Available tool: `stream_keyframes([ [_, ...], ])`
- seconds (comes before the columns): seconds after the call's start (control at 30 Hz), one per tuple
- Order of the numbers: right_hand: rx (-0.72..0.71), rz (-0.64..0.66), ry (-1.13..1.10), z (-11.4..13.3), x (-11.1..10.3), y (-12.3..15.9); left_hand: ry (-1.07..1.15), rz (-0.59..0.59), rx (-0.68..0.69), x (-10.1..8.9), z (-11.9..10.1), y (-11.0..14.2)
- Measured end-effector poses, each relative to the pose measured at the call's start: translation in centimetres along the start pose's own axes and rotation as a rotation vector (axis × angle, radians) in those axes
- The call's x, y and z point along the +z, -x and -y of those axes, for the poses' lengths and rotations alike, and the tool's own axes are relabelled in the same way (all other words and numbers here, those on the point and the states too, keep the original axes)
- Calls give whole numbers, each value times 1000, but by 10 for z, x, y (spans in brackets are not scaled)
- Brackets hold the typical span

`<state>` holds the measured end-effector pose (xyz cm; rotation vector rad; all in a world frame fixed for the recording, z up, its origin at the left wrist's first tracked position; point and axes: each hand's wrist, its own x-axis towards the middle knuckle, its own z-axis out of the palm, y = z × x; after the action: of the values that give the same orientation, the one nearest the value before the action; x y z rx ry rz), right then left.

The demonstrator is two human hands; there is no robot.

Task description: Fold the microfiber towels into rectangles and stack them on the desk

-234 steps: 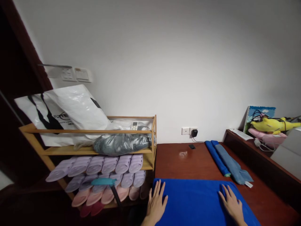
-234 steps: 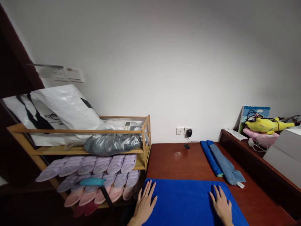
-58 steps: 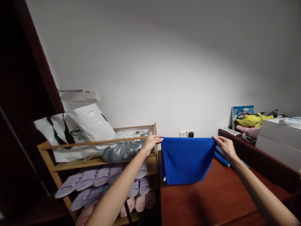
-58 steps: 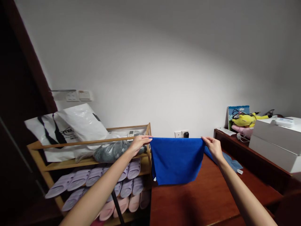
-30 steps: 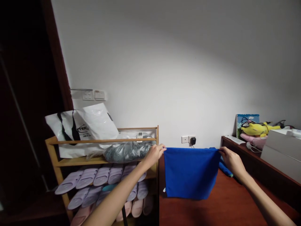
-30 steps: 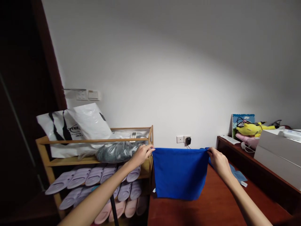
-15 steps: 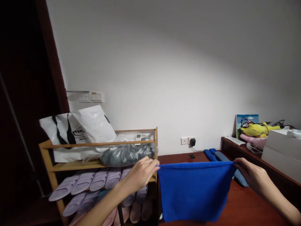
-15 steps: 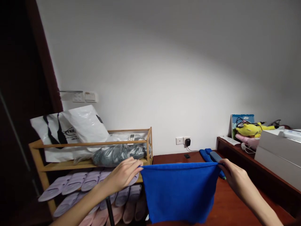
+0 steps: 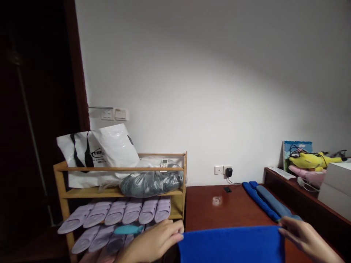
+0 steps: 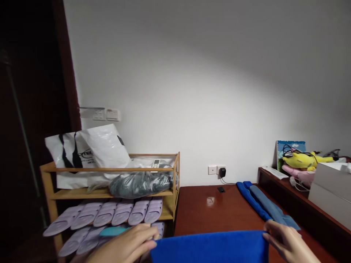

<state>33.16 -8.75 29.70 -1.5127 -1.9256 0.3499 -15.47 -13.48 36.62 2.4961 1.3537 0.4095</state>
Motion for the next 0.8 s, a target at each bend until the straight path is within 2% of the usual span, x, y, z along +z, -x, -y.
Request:
stream_keyframes([
  [0.03,2,69,-29,-5,8,-11,55,7,-14,9,12,-12],
  [0.1,74,128,-117,-17,30,-36,238,77,-71,30,36,-40],
  [0.17,245,186,-275,-30,59,-61,493,87,-231,56,61,-72],
  [0.2,315,195,-379,-36,75,-73,532,74,-291,71,72,-87],
  [0.27,412,163,-514,-47,108,-91,573,37,-402,103,89,-114],
  [0.37,512,99,-524,-62,154,-109,637,0,-584,148,103,-144],
  [0.43,552,47,-519,-70,179,-115,682,-11,-684,171,109,-157],
  [0.57,561,-24,-509,-87,214,-121,750,-52,-809,200,124,-175],
  [0.7,528,-25,-467,-104,233,-124,771,-110,-884,215,145,-184],
  [0.8,464,5,-424,-110,247,-124,734,-207,-937,226,150,-186],
])
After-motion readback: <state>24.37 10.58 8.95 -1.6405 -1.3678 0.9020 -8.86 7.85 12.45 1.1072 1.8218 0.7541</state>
